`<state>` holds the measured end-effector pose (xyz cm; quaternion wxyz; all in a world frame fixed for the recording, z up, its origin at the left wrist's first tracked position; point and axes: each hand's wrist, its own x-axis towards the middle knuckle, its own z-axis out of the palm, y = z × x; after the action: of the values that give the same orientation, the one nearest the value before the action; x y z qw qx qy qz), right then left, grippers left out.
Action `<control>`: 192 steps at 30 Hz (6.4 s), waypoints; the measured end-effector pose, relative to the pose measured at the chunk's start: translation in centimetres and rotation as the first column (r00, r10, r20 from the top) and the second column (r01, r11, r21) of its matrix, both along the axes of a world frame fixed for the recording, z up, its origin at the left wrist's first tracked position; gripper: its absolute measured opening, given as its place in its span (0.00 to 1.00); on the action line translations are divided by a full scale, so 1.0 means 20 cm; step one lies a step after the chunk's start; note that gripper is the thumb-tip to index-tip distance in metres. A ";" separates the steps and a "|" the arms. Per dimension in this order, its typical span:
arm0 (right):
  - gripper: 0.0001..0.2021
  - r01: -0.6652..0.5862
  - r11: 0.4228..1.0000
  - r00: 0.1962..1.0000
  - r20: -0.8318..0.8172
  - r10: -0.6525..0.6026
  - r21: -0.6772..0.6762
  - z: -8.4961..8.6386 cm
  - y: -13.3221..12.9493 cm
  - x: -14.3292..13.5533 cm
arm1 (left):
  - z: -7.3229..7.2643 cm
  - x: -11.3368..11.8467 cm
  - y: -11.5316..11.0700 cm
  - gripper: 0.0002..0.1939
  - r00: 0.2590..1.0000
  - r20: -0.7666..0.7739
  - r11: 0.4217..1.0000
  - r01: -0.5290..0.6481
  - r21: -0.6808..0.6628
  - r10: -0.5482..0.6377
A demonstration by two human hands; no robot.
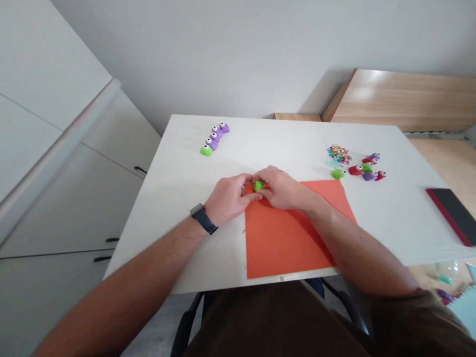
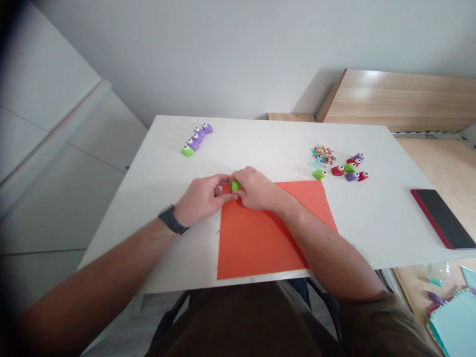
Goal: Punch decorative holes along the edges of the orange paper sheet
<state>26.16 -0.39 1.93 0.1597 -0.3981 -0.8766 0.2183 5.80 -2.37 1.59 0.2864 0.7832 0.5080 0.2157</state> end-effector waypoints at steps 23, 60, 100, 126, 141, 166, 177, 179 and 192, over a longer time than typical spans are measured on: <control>0.13 -0.006 1.000 1.000 -0.030 0.006 -0.002 -0.02 0.00 0.01 | -0.02 -0.01 0.00 0.25 0.998 0.064 1.000 -0.010 0.003 0.010; 0.16 0.080 0.995 0.997 0.010 -0.079 -0.064 0.09 0.00 0.10 | -0.02 -0.02 0.01 0.11 0.975 0.219 0.995 -0.009 -0.099 0.031; 0.14 0.053 0.997 0.998 -0.018 -0.054 -0.052 0.09 0.00 0.11 | -0.02 0.00 -0.01 0.10 0.965 0.260 0.997 -0.019 -0.078 0.039; 0.13 0.061 0.996 0.998 -0.007 -0.061 -0.058 0.06 0.00 0.10 | -0.03 0.00 -0.01 0.11 0.965 0.263 0.997 -0.008 -0.074 0.027; 0.12 0.054 0.997 0.999 0.006 -0.053 -0.052 0.06 0.00 0.09 | -0.03 0.00 -0.01 0.12 0.985 0.168 0.999 -0.031 -0.037 0.037; 0.13 0.047 0.999 0.996 0.073 -0.046 -0.020 0.08 -0.02 0.07 | -0.03 0.08 -0.01 0.27 0.996 0.089 0.996 -0.030 0.080 0.022; 0.12 0.054 0.998 0.997 0.052 -0.052 -0.033 0.07 -0.02 0.07 | -0.03 0.07 0.02 0.24 0.999 0.043 0.992 -0.001 0.123 -0.004; 0.12 0.052 0.998 0.997 0.054 -0.051 -0.027 0.07 -0.02 0.07 | -0.03 0.07 0.02 0.24 1.000 0.026 0.989 0.012 0.148 -0.016; 0.11 0.042 0.999 0.996 0.078 -0.041 -0.018 0.06 -0.03 0.07 | -0.02 0.07 0.02 0.24 0.998 -0.017 0.984 0.061 0.168 -0.059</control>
<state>27.62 -0.96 3.12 0.1261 -0.4259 -0.8714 0.2081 7.20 -1.93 1.11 0.2226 0.8208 0.4660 0.2442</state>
